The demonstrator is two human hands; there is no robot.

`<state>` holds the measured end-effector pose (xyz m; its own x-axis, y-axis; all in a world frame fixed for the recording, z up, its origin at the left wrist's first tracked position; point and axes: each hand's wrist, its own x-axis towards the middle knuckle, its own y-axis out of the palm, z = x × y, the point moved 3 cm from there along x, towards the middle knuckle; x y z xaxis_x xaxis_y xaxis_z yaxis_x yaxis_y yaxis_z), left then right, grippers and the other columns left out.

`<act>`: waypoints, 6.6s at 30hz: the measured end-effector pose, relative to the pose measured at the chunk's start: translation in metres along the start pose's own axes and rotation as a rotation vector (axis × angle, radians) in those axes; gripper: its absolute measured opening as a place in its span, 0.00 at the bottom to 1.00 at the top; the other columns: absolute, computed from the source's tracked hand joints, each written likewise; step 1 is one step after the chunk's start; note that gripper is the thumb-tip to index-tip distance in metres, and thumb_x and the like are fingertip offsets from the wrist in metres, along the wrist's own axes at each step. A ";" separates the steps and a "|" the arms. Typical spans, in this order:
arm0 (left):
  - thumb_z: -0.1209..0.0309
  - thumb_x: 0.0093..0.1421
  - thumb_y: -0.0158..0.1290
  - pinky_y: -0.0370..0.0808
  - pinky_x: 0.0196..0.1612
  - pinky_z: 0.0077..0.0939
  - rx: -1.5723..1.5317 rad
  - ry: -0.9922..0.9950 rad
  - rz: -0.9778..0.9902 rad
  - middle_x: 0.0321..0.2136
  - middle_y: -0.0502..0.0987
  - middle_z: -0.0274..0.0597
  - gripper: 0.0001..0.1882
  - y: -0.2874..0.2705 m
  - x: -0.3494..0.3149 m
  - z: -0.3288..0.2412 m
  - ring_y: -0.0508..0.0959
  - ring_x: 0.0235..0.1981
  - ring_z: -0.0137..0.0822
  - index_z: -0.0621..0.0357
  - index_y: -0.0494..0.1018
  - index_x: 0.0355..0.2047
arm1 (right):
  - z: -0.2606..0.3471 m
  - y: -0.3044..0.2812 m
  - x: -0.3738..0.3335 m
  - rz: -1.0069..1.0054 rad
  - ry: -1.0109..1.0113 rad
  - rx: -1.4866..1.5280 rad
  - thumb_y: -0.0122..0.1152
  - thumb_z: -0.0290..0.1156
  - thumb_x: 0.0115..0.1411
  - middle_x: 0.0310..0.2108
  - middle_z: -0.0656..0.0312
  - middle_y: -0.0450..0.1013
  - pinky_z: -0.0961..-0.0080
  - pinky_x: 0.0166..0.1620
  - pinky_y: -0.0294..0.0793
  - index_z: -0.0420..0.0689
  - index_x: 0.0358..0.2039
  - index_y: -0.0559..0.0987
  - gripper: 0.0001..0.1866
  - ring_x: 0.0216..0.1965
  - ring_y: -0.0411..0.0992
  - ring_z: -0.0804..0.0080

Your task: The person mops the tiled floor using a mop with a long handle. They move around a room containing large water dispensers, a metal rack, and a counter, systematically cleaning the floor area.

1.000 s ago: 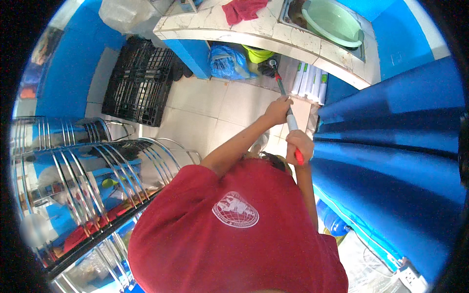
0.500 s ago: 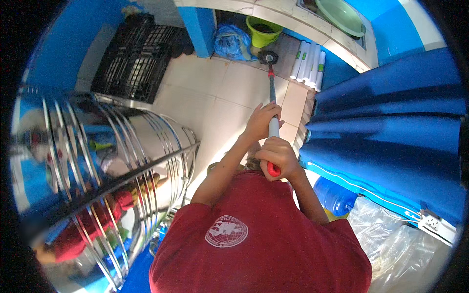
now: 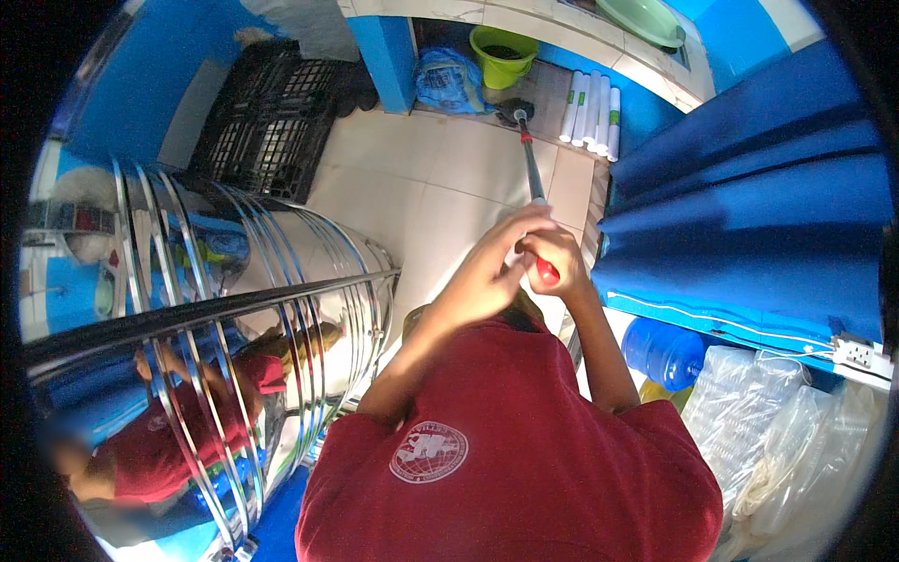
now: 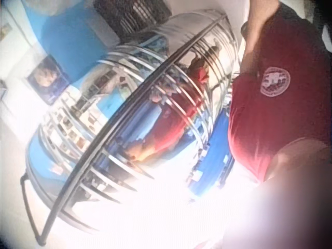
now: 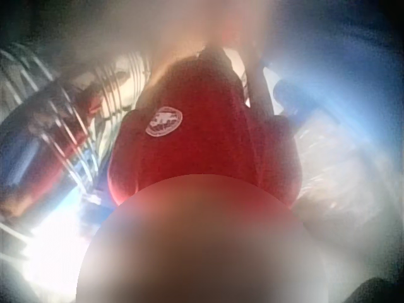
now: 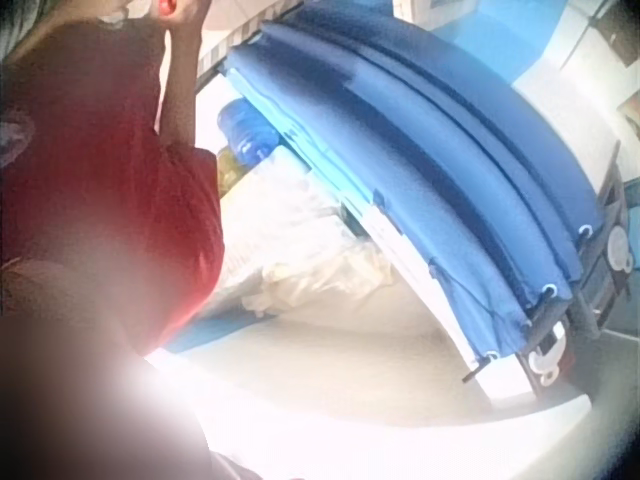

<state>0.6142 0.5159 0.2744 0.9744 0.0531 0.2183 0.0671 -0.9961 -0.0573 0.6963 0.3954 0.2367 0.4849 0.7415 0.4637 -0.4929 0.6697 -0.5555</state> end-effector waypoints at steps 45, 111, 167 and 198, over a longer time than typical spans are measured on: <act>0.77 0.58 0.51 0.72 0.30 0.22 0.480 0.108 -0.293 0.24 0.78 0.39 0.06 -0.001 0.218 0.120 0.76 0.25 0.28 0.60 0.77 0.34 | -0.213 -0.009 0.108 0.124 0.465 1.068 0.68 0.30 0.42 0.36 0.60 0.73 0.71 0.42 0.72 0.42 0.36 0.75 0.18 0.39 0.72 0.69; 0.75 0.50 0.57 0.67 0.18 0.28 0.341 0.541 -0.139 0.08 0.68 0.40 0.09 0.091 0.101 0.000 0.70 0.11 0.38 0.59 0.73 0.15 | -0.062 -0.068 0.037 0.221 -0.203 0.187 0.55 0.45 0.45 0.17 0.60 0.63 0.65 0.24 0.61 0.45 0.20 0.70 0.16 0.20 0.66 0.60; 0.85 0.51 0.47 0.74 0.44 0.30 0.354 0.272 -0.128 0.32 0.79 0.44 0.12 0.057 0.072 0.001 0.79 0.36 0.41 0.59 0.75 0.33 | -0.056 -0.022 0.023 0.276 0.007 -0.138 0.62 0.41 0.41 0.22 0.63 0.72 0.64 0.30 0.69 0.47 0.19 0.74 0.12 0.27 0.71 0.61; 0.77 0.57 0.54 0.70 0.55 0.38 0.272 -0.023 -0.369 0.54 0.67 0.47 0.15 0.060 0.240 0.151 0.69 0.55 0.49 0.58 0.69 0.45 | -0.366 -0.072 0.126 0.161 -0.021 -0.126 0.66 0.31 0.46 0.33 0.54 0.73 0.60 0.43 0.71 0.43 0.34 0.75 0.14 0.38 0.72 0.54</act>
<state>0.8844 0.4796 0.1759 0.8793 0.4053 0.2503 0.4612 -0.8558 -0.2343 1.0572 0.4252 0.0824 0.3910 0.8403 0.3755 -0.4679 0.5328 -0.7051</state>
